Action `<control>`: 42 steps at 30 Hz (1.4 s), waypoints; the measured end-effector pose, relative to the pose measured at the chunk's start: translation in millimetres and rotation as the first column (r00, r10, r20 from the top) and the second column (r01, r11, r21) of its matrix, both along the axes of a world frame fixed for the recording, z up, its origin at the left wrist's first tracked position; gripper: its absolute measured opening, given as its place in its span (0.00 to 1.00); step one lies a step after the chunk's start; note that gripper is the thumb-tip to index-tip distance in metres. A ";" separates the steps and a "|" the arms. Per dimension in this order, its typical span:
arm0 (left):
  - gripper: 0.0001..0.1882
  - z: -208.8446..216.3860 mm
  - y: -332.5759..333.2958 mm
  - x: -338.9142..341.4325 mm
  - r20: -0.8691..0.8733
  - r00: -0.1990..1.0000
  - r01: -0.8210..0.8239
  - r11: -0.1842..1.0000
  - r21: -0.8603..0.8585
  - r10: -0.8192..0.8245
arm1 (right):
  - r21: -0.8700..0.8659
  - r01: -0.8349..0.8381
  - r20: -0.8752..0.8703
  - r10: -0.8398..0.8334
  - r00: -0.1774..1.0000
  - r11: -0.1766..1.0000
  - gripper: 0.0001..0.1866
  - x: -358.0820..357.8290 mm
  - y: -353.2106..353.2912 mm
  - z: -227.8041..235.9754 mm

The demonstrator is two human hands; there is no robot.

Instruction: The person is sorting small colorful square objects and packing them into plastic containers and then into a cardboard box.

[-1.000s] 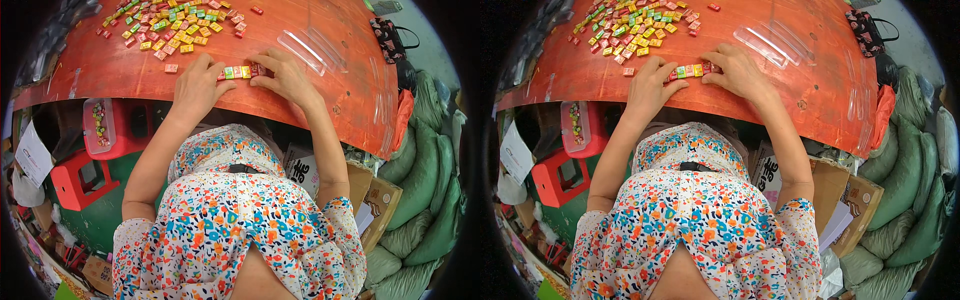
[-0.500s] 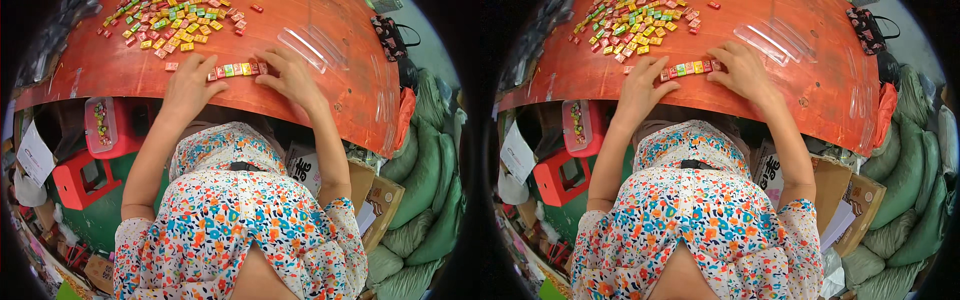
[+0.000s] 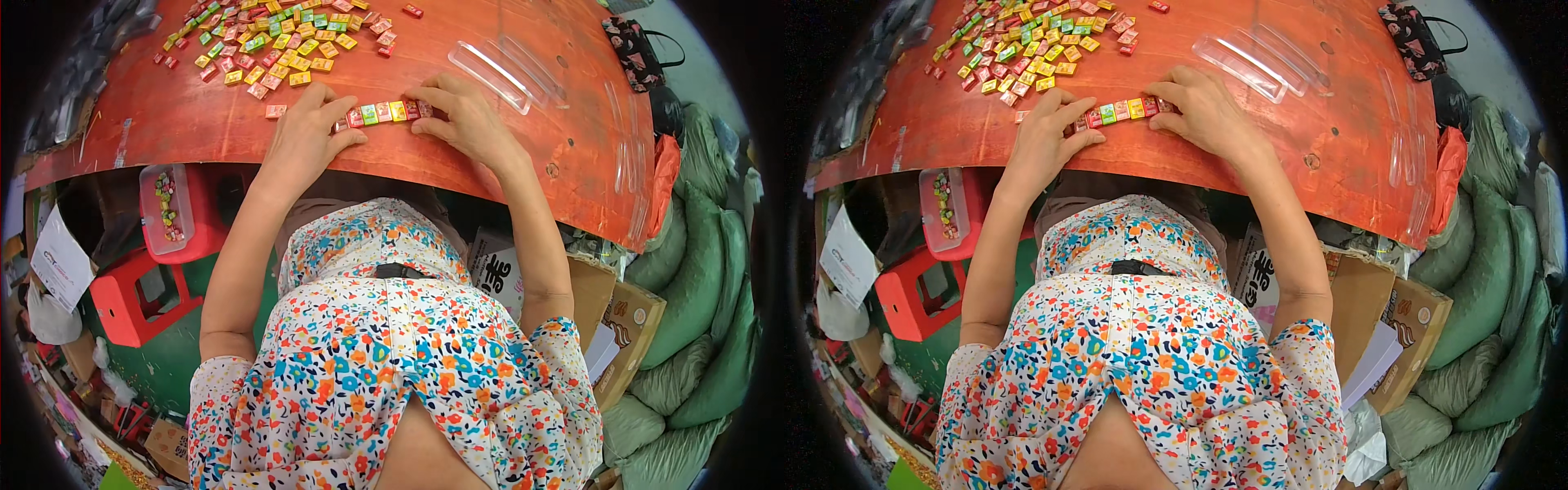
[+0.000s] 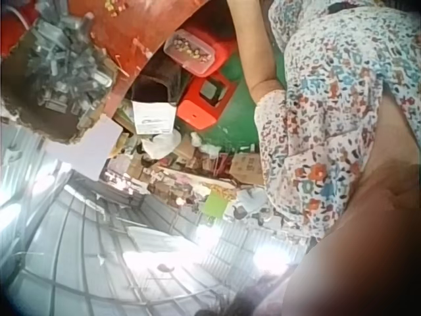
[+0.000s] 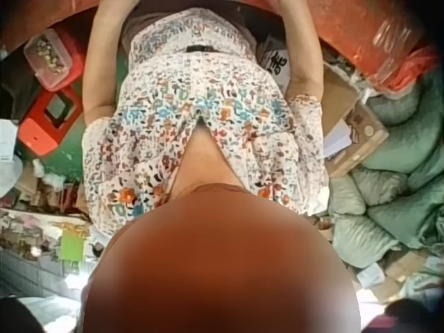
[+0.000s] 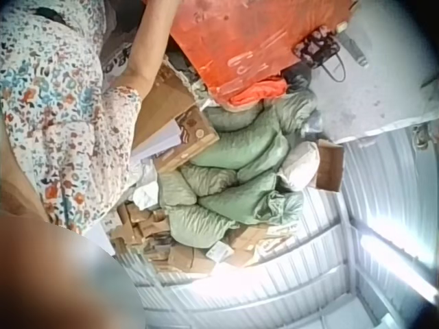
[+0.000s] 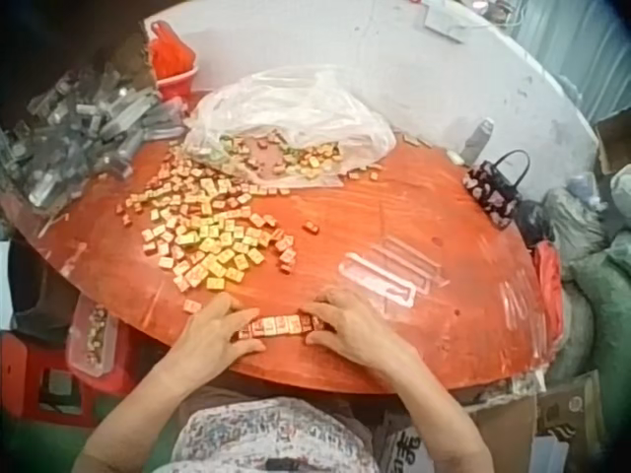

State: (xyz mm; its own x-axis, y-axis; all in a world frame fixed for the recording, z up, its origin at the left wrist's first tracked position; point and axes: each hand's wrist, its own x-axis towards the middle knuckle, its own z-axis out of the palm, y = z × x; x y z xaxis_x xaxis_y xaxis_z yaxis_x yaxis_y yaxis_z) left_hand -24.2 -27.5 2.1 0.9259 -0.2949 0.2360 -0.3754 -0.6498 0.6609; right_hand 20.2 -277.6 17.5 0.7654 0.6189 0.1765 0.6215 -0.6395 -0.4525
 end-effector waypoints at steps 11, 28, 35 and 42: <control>0.13 11.1 -21.3 10.6 -0.012 0.999 0.044 0.999 -0.025 -0.045 | 0.022 0.078 0.159 -0.080 0.984 0.997 0.15 -17.1 -10.3 -0.5; 0.15 2.7 -136.8 81.1 0.143 0.751 0.637 0.765 0.099 -0.644 | 0.023 0.660 -0.033 -0.659 0.751 0.751 0.18 -93.4 -90.6 4.8; 0.27 -10.8 -113.8 69.9 0.269 0.748 0.556 0.794 0.245 -0.606 | 0.045 0.655 0.178 -0.651 0.738 0.754 0.22 -112.2 -93.3 -3.8; 0.47 -14.2 -123.2 51.0 0.247 0.656 0.549 0.675 0.493 -0.713 | -0.101 0.495 0.277 -0.454 0.847 0.863 0.38 -105.7 -82.2 -24.7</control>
